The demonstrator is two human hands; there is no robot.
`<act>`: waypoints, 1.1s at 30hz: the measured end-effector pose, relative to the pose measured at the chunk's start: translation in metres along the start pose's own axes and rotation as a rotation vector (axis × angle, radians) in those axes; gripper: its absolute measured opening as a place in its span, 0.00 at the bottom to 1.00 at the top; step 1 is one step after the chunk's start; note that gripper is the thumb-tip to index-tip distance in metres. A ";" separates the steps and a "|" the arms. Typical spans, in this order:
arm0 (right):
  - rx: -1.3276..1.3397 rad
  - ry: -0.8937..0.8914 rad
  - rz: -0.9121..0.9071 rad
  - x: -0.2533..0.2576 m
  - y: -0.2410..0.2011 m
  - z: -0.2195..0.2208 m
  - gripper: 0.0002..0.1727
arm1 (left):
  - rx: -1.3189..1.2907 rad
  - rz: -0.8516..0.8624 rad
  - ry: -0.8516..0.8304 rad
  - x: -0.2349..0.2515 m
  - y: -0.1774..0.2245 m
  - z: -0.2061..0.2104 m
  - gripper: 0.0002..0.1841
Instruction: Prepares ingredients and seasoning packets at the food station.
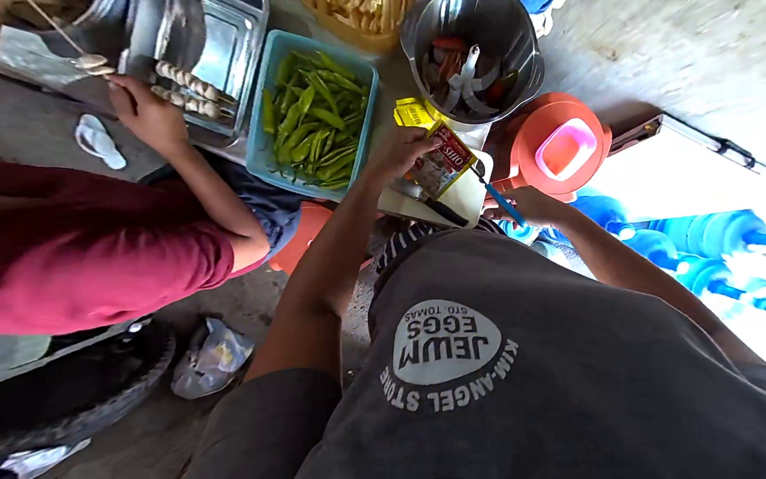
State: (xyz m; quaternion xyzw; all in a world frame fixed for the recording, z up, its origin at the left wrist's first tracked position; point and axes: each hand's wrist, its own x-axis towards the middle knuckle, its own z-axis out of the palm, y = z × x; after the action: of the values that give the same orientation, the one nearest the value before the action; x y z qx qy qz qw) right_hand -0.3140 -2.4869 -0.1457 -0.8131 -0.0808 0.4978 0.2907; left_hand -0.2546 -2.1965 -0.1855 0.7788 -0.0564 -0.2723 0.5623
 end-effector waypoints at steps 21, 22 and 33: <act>0.051 0.039 0.096 0.043 -0.009 -0.001 0.32 | -0.101 -0.167 -0.096 0.029 -0.032 -0.006 0.14; 0.052 0.033 0.100 0.045 -0.009 0.000 0.32 | -0.101 -0.168 -0.094 0.029 -0.033 -0.006 0.14; 0.024 -0.024 0.112 0.071 -0.010 0.001 0.33 | -0.155 -0.269 -0.129 0.025 -0.044 0.002 0.14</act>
State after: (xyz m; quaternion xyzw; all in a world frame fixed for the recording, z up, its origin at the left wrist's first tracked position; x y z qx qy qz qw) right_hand -0.2783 -2.4481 -0.1949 -0.8067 -0.0330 0.5241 0.2710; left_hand -0.2444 -2.1923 -0.2343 0.7145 0.0334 -0.3981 0.5743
